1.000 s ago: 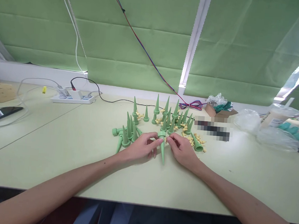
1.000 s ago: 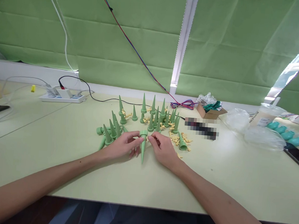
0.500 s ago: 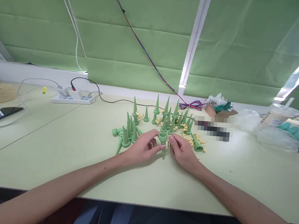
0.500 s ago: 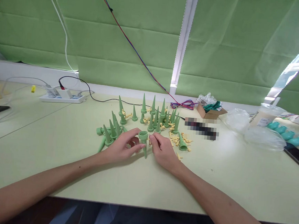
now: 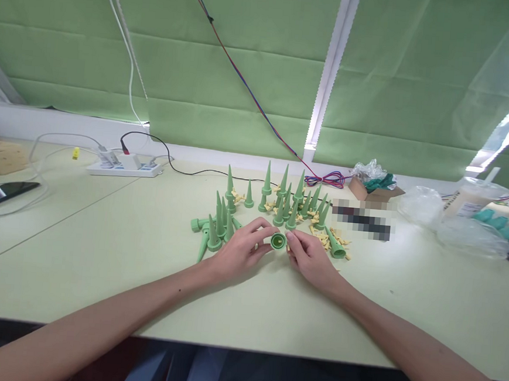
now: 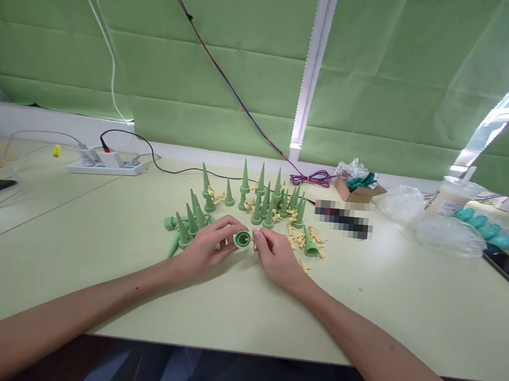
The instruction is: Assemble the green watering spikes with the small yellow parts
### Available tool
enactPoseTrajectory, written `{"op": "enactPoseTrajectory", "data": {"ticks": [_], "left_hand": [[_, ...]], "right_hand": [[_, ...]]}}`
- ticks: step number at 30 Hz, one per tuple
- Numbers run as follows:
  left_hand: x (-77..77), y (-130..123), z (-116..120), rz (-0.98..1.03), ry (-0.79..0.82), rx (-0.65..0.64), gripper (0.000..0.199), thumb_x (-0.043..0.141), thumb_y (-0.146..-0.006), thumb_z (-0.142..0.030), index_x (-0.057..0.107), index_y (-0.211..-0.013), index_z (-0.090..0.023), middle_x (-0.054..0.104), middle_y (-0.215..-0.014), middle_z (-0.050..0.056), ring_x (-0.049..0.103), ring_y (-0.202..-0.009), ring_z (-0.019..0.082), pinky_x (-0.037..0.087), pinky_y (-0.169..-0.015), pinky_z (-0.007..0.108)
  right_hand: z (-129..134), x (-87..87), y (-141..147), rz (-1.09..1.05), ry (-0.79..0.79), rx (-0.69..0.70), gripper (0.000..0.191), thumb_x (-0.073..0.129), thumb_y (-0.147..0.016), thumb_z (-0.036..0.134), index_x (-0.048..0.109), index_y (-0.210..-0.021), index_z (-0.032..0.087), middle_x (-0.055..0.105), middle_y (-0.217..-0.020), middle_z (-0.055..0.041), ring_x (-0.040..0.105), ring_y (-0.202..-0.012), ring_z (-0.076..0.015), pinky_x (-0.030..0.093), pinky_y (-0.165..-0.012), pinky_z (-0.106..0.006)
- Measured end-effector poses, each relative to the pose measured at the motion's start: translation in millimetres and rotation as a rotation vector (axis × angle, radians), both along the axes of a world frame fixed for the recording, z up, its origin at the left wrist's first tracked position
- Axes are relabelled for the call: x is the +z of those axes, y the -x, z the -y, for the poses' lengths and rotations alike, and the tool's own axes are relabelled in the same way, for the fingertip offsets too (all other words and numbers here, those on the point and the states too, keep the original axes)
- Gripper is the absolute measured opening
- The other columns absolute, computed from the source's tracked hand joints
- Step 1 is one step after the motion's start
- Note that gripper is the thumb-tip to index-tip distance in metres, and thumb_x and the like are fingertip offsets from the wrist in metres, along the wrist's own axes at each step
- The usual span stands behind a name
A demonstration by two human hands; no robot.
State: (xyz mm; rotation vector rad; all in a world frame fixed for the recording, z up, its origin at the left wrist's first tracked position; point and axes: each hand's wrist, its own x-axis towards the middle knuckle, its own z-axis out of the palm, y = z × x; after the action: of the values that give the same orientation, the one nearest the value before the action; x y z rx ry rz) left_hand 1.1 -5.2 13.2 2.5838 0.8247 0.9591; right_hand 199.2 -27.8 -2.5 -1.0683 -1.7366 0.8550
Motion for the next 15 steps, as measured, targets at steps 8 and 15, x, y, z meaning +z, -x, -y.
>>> {"op": "enactPoseTrajectory", "data": {"ticks": [8, 15], "left_hand": [[-6.1, -1.2, -2.8, -0.013, 0.041, 0.087, 0.029, 0.044, -0.087, -0.008, 0.056, -0.110, -0.021, 0.056, -0.095, 0.004, 0.054, -0.072, 0.012, 0.044, -0.063, 0.023], [-0.8, -5.8, 1.4, 0.119, 0.399, 0.143, 0.009, 0.050, -0.085, -0.016, 0.046, -0.092, -0.020, 0.056, -0.069, -0.004, 0.051, -0.052, 0.009, 0.036, -0.048, 0.019]], "right_hand": [[-4.5, -4.8, 0.6, 0.001, 0.025, -0.011, 0.043, 0.040, -0.099, 0.048, 0.037, -0.066, 0.021, 0.036, -0.058, 0.0039, 0.036, -0.050, -0.0111, 0.029, -0.048, -0.025], [-5.2, -6.1, 0.3, 0.052, -0.037, -0.021, 0.040, 0.039, -0.100, 0.045, 0.039, -0.068, 0.021, 0.038, -0.056, 0.0046, 0.035, -0.050, -0.0117, 0.030, -0.050, -0.025]]}}
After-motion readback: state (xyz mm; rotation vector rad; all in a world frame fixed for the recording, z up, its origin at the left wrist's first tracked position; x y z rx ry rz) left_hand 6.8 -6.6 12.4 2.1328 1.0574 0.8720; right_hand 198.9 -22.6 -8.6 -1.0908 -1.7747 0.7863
